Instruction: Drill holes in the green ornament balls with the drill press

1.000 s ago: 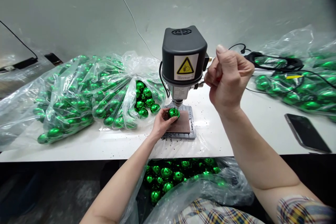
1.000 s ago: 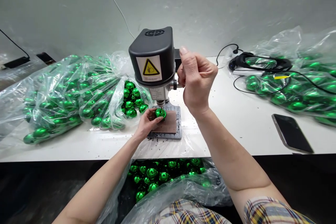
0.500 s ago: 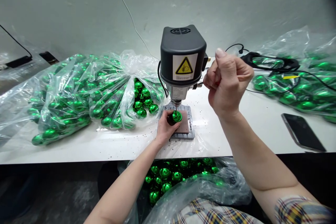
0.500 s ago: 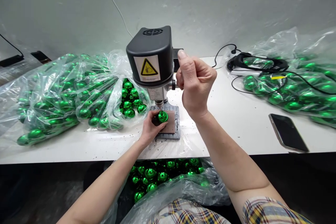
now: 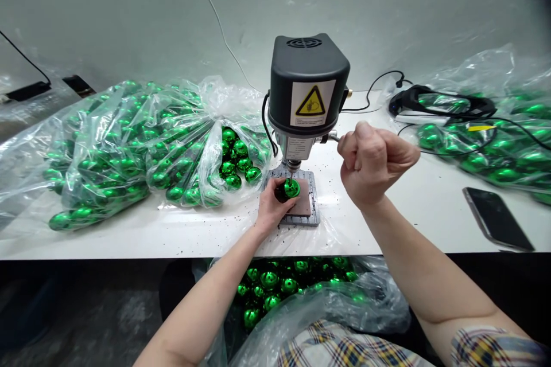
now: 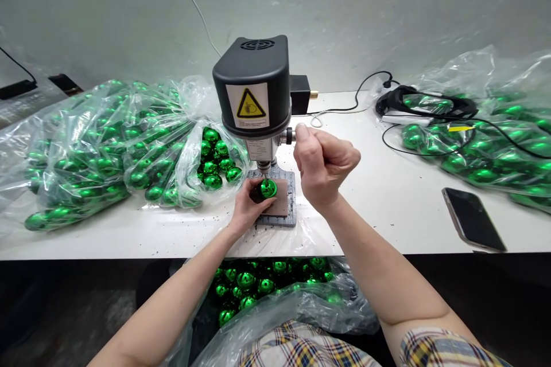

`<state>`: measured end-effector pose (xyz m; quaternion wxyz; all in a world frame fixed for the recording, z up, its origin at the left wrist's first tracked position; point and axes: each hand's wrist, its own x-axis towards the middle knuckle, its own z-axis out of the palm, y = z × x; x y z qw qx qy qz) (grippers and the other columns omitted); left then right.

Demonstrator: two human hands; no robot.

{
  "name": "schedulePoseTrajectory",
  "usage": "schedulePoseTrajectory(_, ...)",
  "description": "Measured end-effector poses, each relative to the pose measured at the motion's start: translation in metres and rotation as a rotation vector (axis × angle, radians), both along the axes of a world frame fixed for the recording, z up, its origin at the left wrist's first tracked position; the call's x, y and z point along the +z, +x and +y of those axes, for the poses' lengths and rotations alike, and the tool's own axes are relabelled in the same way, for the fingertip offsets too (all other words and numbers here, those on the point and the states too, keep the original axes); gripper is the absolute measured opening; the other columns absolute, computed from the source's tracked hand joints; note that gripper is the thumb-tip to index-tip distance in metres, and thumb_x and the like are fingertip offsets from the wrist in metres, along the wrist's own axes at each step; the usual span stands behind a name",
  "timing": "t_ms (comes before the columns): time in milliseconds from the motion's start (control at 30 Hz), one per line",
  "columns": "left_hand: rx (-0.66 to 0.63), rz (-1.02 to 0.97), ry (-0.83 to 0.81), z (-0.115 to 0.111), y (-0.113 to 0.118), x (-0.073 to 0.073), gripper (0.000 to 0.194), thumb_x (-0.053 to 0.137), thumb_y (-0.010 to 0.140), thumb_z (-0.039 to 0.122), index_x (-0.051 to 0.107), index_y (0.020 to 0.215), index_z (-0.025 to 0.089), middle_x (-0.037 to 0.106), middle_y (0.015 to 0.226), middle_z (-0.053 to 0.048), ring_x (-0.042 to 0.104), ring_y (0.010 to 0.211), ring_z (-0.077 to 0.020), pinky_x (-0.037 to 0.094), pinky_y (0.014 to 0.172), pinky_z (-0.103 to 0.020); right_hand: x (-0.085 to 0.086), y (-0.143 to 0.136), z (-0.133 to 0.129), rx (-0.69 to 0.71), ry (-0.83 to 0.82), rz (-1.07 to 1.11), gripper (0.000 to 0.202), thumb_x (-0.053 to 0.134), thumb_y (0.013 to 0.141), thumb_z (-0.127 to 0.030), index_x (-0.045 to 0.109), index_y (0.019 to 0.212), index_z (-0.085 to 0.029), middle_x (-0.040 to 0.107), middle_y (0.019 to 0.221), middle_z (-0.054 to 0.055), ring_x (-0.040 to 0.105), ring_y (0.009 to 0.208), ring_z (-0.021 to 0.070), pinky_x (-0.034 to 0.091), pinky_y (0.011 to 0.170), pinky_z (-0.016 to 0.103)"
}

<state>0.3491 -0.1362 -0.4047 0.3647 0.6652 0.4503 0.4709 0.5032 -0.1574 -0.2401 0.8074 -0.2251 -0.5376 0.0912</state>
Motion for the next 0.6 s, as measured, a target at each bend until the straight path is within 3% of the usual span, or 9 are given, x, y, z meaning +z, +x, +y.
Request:
schedulePoseTrajectory(200, -0.004, -0.009, -0.016, -0.001, 0.000, 0.002, 0.047, 0.084, 0.070, 0.024, 0.058, 0.110, 0.021, 0.069, 0.108, -0.006, 0.066, 0.103, -0.0237, 0.053, 0.093, -0.039, -0.024, 0.008, 0.009, -0.049, 0.215, -0.140, 0.053, 0.060, 0.085, -0.009, 0.021, 0.051, -0.018, 0.023, 0.045, -0.006, 0.025, 0.040, 0.0048, 0.020, 0.042, 0.027)
schedulePoseTrajectory(433, 0.000, -0.012, -0.007, -0.002, -0.001, 0.001, 0.047, 0.084, 0.070, 0.024, 0.059, 0.111, 0.021, 0.069, 0.109, -0.005, 0.066, 0.104, -0.0234, 0.052, 0.094, -0.039, -0.034, 0.015, 0.007, 0.007, 0.313, -0.307, 0.046, 0.055, 0.078, 0.002, 0.021, 0.056, -0.019, 0.022, 0.051, -0.005, 0.025, 0.043, 0.0055, 0.020, 0.045, 0.028)
schedulePoseTrajectory(533, -0.005, -0.017, -0.018, -0.001, 0.000, 0.001, 0.047, 0.083, 0.071, 0.023, 0.059, 0.111, 0.021, 0.069, 0.109, -0.005, 0.066, 0.104, -0.0232, 0.052, 0.094, -0.039, -0.033, 0.013, 0.004, 0.030, 0.300, -0.338, 0.048, 0.055, 0.078, 0.002, 0.020, 0.054, -0.019, 0.023, 0.048, -0.006, 0.026, 0.042, 0.0057, 0.021, 0.045, 0.028)
schedulePoseTrajectory(600, -0.001, -0.023, -0.025, 0.000, 0.002, 0.002, 0.048, 0.083, 0.070, 0.023, 0.059, 0.111, 0.021, 0.069, 0.109, -0.006, 0.066, 0.104, -0.0234, 0.052, 0.094, -0.040, -0.022, 0.009, 0.004, 0.014, 0.248, -0.222, 0.049, 0.056, 0.082, -0.003, 0.022, 0.050, -0.019, 0.024, 0.045, -0.006, 0.026, 0.039, 0.0054, 0.020, 0.043, 0.028)
